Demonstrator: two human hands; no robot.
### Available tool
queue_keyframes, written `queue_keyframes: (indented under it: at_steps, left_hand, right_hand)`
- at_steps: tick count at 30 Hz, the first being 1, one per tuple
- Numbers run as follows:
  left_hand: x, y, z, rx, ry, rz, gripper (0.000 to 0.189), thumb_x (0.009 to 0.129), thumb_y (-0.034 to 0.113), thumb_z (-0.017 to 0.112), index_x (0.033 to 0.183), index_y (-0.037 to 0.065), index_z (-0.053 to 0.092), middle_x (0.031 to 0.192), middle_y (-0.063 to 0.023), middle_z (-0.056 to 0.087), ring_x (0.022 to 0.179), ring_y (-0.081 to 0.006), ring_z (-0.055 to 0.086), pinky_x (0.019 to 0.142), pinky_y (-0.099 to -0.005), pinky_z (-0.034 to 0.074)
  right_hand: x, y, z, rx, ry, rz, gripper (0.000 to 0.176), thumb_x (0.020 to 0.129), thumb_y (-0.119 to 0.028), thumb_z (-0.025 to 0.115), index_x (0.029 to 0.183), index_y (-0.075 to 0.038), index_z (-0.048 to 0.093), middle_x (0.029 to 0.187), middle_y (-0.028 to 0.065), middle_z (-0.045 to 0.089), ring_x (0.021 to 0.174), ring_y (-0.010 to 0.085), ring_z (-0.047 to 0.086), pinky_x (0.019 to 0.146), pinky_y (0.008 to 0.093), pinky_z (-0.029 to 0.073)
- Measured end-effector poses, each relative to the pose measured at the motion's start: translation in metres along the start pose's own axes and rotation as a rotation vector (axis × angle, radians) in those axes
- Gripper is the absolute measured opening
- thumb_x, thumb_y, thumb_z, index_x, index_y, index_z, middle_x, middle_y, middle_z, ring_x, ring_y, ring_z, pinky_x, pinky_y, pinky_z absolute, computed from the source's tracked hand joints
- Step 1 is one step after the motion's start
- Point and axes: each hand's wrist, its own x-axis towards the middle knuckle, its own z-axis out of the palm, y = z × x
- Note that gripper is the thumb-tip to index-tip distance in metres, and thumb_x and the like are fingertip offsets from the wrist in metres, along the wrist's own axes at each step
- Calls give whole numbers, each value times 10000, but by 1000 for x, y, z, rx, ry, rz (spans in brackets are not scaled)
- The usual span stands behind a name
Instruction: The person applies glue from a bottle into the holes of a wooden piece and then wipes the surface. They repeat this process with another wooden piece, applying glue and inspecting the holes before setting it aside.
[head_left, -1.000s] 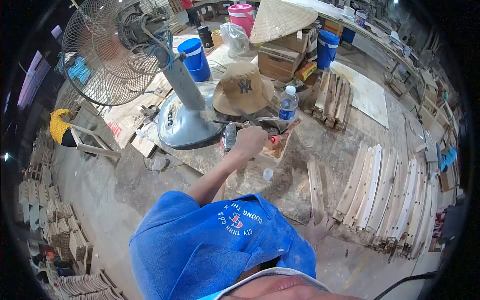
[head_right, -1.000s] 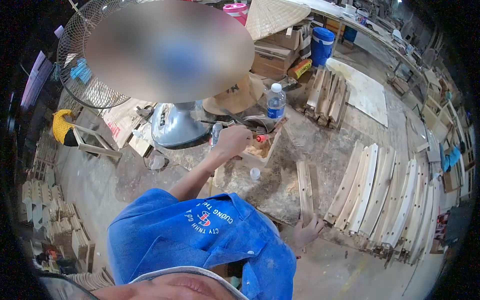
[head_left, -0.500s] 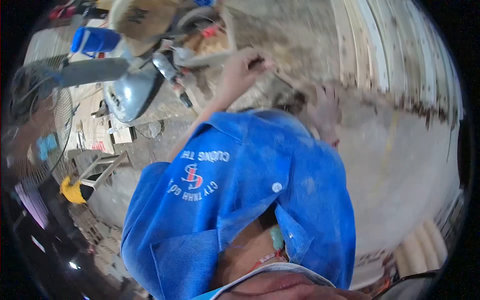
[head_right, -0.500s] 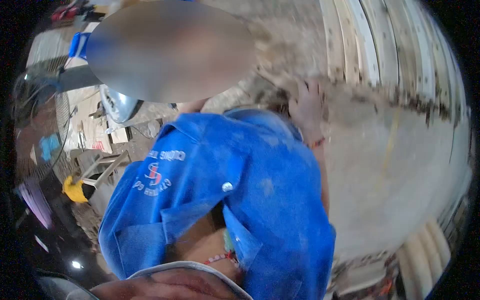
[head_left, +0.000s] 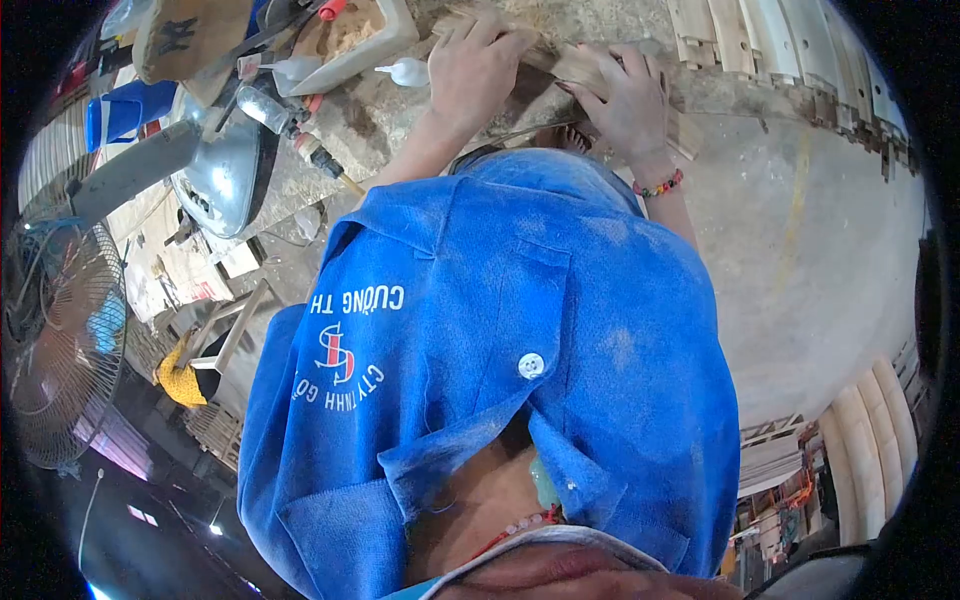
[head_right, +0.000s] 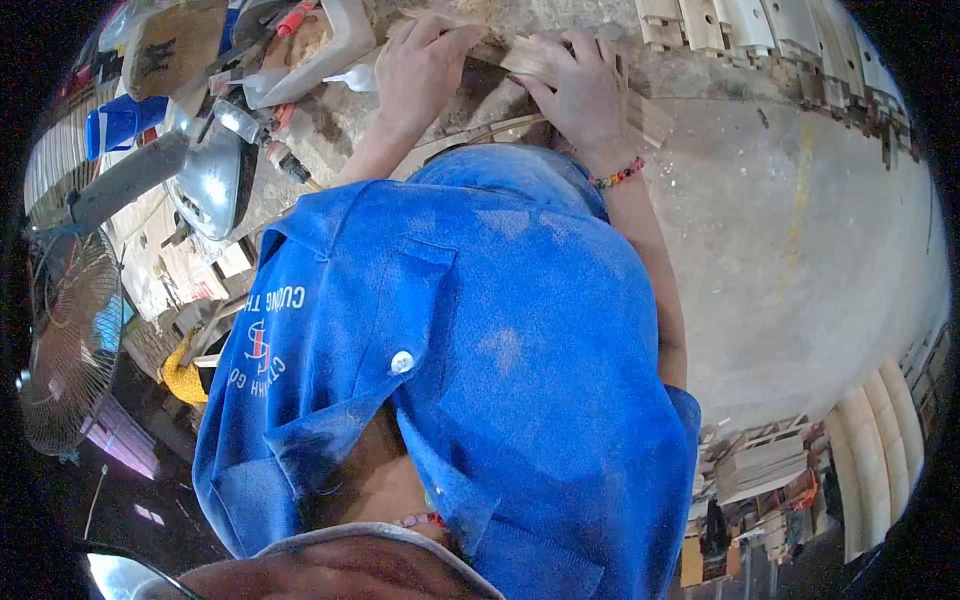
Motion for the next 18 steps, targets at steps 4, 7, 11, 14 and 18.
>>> queue_keyframes:
  at_steps: [4,7,11,14,18]
  left_hand:
    - [-17,14,-10,20,-89,-16,347,837,216,599,1180,243,641,865,-39,680,752,-249,669,639,-397,513]
    - [-22,22,-17,131,-418,-143,518,864,300,599,1369,296,486,772,-85,680,666,-270,671,580,-419,513]
    - [-7,34,-36,17,-456,-197,581,814,132,572,1390,156,498,892,-185,681,804,-311,671,715,-414,522]
    - [-8,35,-37,17,-613,-223,627,810,137,580,1423,135,451,838,-194,673,785,-317,670,689,-421,521]
    - [-14,29,-33,81,-443,-154,698,811,125,570,1477,158,364,853,-193,675,775,-333,669,655,-430,522]
  right_hand:
    - [-2,4,1,-43,25,-53,471,771,-385,750,1189,-182,675,1062,45,588,1022,268,541,914,403,444]
    - [-1,4,1,-75,36,-93,498,776,-414,751,1215,-193,666,1061,55,587,1018,270,548,906,400,458]
    - [1,5,1,-68,34,-99,500,770,-423,753,1206,-192,671,1054,49,587,996,259,560,886,390,470]
    - [1,3,0,-103,46,-103,491,769,-419,754,1196,-188,675,1041,49,590,990,259,563,881,390,471]
    - [1,4,2,-91,73,-142,471,774,-409,753,1185,-189,680,1034,51,594,996,260,562,882,396,468]
